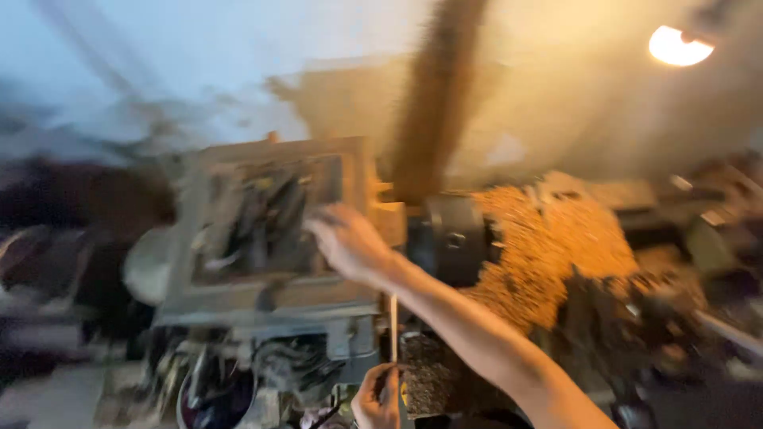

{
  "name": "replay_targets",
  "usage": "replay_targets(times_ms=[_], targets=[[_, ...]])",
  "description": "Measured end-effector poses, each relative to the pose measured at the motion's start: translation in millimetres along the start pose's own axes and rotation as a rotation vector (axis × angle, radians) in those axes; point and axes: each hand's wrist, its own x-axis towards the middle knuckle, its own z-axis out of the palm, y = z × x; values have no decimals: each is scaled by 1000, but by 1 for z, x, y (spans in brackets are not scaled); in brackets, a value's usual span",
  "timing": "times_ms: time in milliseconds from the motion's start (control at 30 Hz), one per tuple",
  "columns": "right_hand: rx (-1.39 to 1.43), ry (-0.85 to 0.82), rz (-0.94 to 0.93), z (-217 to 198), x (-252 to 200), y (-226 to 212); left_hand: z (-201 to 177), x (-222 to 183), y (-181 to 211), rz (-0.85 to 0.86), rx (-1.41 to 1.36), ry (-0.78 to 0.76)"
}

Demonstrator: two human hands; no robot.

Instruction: Operating a metal lathe to machine a small component.

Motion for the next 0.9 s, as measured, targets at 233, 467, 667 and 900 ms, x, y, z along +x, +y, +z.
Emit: replay_targets(times_ms=[233, 467, 667, 900], targets=[[75, 569, 171, -138, -242, -8, 80, 4, -14, 19, 146, -351], [-453, 1190, 604, -266, -486, -15, 212, -33, 33, 331, 215, -765], [-742, 1252, 456, -374, -482, 68, 279, -60, 31, 369, 250, -616], [-329, 1382, 552, -396, -530, 142, 314, -101, -31, 642, 402, -449]])
